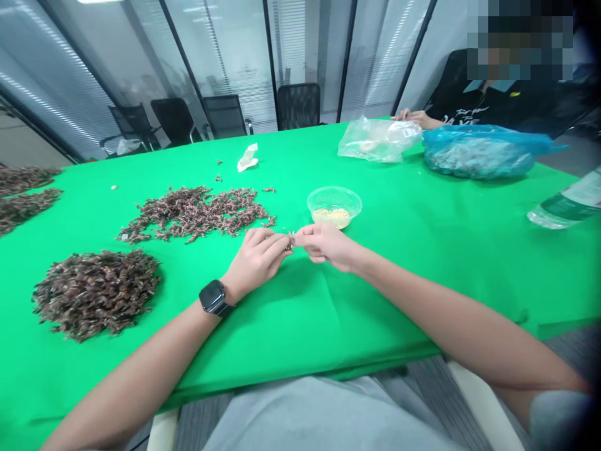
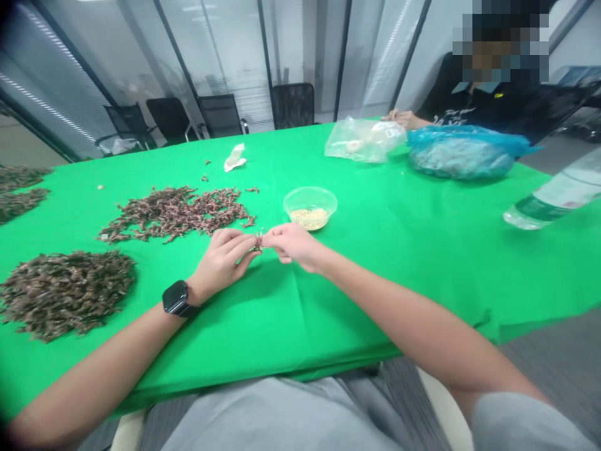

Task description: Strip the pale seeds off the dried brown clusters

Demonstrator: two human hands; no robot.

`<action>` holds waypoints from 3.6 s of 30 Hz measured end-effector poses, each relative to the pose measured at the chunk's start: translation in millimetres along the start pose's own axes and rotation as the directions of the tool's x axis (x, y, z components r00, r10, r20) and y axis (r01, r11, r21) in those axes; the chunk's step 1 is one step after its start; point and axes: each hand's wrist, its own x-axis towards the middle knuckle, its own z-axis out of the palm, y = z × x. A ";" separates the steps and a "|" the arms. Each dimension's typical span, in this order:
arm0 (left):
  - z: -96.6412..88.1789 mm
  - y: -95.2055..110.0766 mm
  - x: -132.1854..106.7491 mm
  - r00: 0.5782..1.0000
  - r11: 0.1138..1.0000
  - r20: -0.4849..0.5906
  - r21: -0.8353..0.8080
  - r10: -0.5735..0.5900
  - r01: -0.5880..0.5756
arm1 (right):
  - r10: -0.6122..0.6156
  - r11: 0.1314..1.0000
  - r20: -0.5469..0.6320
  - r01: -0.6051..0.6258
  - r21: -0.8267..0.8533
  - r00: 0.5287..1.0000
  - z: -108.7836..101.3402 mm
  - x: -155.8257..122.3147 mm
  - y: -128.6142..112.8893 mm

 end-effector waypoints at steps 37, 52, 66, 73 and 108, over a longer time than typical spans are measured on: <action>5.2 2.4 -1.3 0.988 0.976 -0.018 -0.158 -0.153 0.148 | 0.080 0.975 0.058 -0.091 0.203 0.995 2.7 -2.6 -0.7; 14.5 11.7 2.2 0.842 0.674 0.065 -0.568 -0.535 0.472 | -0.641 0.598 -0.064 0.445 -0.666 0.765 -0.2 0.7 18.8; 11.3 14.0 1.1 0.923 0.853 -0.046 -0.402 -0.381 0.332 | -0.526 0.795 -0.161 0.416 -0.441 0.835 11.2 2.0 24.4; 9.3 1.2 -0.5 0.977 0.966 -0.077 -0.183 -0.197 0.181 | -0.295 0.954 -0.153 0.280 -0.109 0.943 12.9 2.8 18.8; 13.1 6.7 4.3 0.624 0.342 0.217 -0.681 -0.750 0.647 | -0.231 0.921 -0.081 0.191 -0.340 0.970 13.5 8.2 28.9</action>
